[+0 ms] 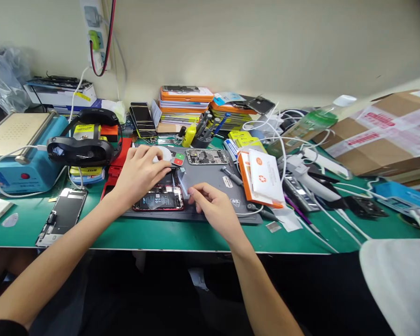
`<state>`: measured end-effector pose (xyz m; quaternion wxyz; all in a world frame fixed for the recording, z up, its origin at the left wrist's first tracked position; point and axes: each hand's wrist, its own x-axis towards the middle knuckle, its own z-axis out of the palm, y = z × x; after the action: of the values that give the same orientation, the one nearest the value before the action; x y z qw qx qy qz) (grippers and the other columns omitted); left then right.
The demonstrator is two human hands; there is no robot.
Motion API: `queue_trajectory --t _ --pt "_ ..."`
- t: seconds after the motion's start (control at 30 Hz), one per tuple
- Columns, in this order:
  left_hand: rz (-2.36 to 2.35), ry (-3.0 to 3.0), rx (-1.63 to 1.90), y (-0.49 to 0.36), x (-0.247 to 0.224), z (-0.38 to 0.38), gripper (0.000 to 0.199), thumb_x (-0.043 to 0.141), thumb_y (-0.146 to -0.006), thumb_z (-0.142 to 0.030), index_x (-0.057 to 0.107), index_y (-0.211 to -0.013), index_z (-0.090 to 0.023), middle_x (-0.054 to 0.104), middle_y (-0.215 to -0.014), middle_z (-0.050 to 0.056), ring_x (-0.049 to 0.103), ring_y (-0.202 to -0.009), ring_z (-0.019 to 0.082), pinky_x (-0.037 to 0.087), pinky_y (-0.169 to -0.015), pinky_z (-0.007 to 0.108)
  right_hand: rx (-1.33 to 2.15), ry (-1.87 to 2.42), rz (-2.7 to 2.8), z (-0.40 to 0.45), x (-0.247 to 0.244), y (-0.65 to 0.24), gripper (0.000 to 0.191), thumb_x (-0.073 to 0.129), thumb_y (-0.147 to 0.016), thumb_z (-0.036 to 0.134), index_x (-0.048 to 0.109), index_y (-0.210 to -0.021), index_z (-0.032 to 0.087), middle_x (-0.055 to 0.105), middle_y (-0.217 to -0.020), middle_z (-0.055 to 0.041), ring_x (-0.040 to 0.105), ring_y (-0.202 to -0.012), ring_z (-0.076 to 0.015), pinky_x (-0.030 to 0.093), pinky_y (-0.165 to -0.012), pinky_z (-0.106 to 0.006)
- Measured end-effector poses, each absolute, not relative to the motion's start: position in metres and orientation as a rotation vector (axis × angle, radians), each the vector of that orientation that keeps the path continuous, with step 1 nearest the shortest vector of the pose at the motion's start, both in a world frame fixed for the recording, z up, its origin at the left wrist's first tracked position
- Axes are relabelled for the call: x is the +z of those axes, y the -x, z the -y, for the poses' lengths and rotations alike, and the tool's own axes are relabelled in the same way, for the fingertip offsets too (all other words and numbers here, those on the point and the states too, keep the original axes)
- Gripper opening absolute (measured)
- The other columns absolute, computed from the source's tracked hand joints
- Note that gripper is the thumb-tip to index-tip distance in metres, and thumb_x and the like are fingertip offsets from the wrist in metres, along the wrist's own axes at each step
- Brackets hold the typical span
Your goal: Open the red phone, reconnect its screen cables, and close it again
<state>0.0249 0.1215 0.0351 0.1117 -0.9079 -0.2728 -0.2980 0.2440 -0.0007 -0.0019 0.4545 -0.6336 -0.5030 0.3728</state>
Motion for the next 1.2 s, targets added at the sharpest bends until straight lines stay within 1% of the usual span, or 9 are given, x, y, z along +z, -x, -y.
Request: queue_trajectory --t 0.1,0.27,0.43,0.67,0.83,1.0,1.2 --pt "0.782 2.654 -0.874 -0.037 0.037 -0.127 0.019 0.065 -0.108 -0.036 0.081 -0.105 -0.025 0.075 -0.113 0.007 0.056 -0.108 0.027 0.037 -0.093 0.045 0.941 1.545 1.232 -0.002 -0.004 -0.243 0.053 0.067 -0.092 0.072 0.071 -0.092 0.02 0.07 -0.073 -0.0025 0.053 -0.058 -0.0133 0.04 -0.055 -0.028" --pt "0.79 2.633 -0.871 -0.046 0.035 -0.131 0.02 0.067 -0.107 -0.033 0.08 -0.097 -0.021 0.075 -0.109 0.008 0.056 -0.103 0.027 0.035 -0.089 0.045 0.994 1.505 1.212 -0.006 -0.009 -0.24 0.054 0.064 -0.093 0.073 0.069 -0.089 0.02 0.07 -0.071 -0.0019 0.05 -0.054 -0.0117 0.039 -0.055 -0.027" --pt "0.804 2.605 -0.869 -0.047 0.033 -0.133 0.023 0.065 -0.108 -0.034 0.078 -0.098 -0.019 0.075 -0.107 0.008 0.057 -0.103 0.028 0.036 -0.091 0.046 1.051 1.48 1.183 -0.01 -0.011 -0.237 0.058 0.062 -0.092 0.077 0.069 -0.088 0.019 0.067 -0.064 -0.0008 0.046 -0.047 -0.0108 0.037 -0.053 -0.028" --pt "0.791 2.59 -0.864 -0.046 0.032 -0.137 0.024 0.066 -0.107 -0.039 0.077 -0.096 -0.021 0.076 -0.106 0.005 0.058 -0.102 0.027 0.036 -0.093 0.045 1.107 1.479 1.164 -0.013 -0.009 -0.235 0.06 0.063 -0.09 0.078 0.07 -0.085 0.019 0.067 -0.061 -0.0019 0.044 -0.045 -0.0107 0.036 -0.051 -0.027" --pt "0.826 2.587 -0.877 -0.047 0.032 -0.135 0.023 0.065 -0.108 -0.035 0.076 -0.095 -0.02 0.074 -0.107 0.007 0.058 -0.102 0.027 0.037 -0.092 0.045 1.15 1.485 1.173 -0.012 -0.007 -0.236 0.057 0.063 -0.089 0.076 0.068 -0.082 0.019 0.068 -0.061 -0.0032 0.045 -0.045 -0.0111 0.036 -0.049 -0.027" --pt "0.847 2.6 -0.878 -0.048 0.032 -0.132 0.023 0.063 -0.109 -0.035 0.075 -0.096 -0.019 0.073 -0.108 0.007 0.059 -0.101 0.027 0.037 -0.092 0.045 1.167 1.503 1.195 -0.01 -0.006 -0.238 0.054 0.06 -0.091 0.073 0.067 -0.083 0.02 0.069 -0.061 -0.0031 0.045 -0.045 -0.011 0.035 -0.049 -0.027" --pt "0.854 2.61 -0.867 -0.047 0.031 -0.133 0.022 0.062 -0.109 -0.034 0.074 -0.097 -0.019 0.073 -0.109 0.008 0.059 -0.102 0.027 0.037 -0.093 0.044 1.186 1.53 1.273 -0.008 -0.009 -0.238 0.05 0.06 -0.094 0.066 0.069 -0.081 0.019 0.07 -0.062 -0.0033 0.045 -0.046 -0.011 0.035 -0.05 -0.026"
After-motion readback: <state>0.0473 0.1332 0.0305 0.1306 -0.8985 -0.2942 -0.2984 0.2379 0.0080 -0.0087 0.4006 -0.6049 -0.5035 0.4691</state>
